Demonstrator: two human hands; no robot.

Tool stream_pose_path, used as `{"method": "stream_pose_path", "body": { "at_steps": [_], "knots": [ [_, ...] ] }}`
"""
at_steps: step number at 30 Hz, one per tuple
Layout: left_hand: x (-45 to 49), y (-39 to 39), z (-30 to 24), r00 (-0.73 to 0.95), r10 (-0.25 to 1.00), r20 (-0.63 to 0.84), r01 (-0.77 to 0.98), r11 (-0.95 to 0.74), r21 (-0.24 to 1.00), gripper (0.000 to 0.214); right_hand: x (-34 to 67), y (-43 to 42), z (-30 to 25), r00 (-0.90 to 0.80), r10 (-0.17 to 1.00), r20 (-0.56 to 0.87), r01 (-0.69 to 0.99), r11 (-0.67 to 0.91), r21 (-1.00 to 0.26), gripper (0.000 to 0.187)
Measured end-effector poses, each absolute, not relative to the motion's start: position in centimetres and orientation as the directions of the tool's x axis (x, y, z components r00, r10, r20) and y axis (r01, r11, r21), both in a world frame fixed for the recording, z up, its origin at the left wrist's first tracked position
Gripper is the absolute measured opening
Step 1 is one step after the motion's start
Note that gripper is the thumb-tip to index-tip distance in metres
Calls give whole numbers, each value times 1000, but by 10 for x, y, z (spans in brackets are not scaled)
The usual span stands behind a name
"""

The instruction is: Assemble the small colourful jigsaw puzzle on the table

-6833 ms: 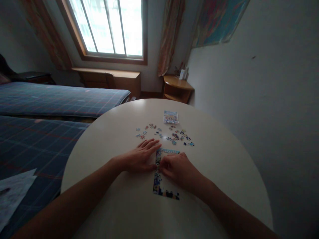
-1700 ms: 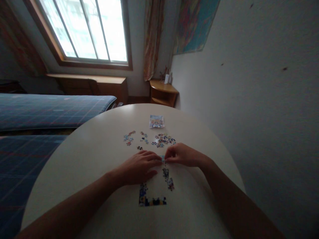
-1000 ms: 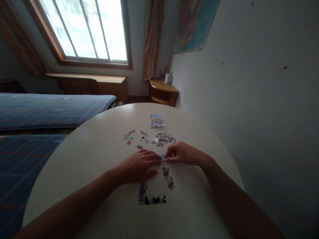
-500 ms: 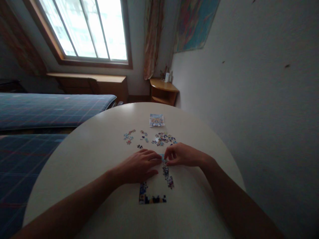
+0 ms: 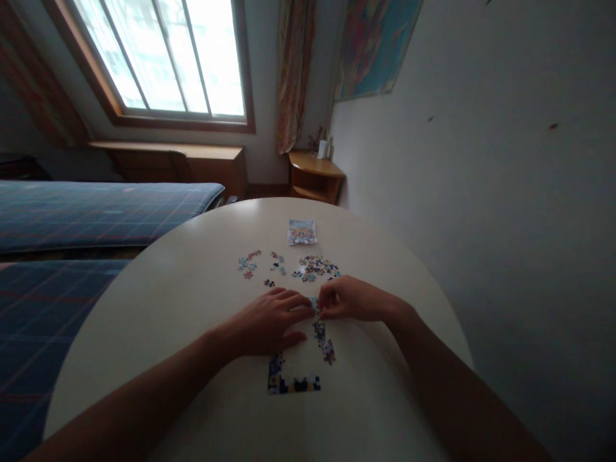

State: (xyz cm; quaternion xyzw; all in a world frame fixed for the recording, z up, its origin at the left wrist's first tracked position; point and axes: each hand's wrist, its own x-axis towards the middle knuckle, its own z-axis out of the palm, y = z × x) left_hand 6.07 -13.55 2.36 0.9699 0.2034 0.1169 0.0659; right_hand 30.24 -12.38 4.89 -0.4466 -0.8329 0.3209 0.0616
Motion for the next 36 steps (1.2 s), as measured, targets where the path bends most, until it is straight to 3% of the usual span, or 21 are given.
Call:
{"method": "stream_pose_path", "body": {
  "at_steps": [5,23,29,36],
  "knots": [
    [60,-136,22,893,395,216,368,-917,157,40,302,-124,51,-611,768,-193,679,383,-627,8],
    [63,-137,20,896,396,200,383,-918,102,38,302,-124,51,-586,786,-196,723,398,-564,10],
    [63,-136,20,894,395,209,380,-918,111,34,314,-119,53,-578,804,-142,711,410,-572,10],
    [62,-135,19,894,397,210,377,-917,128,35,310,-128,60,-524,795,-304,782,307,-543,24]
  ]
}}
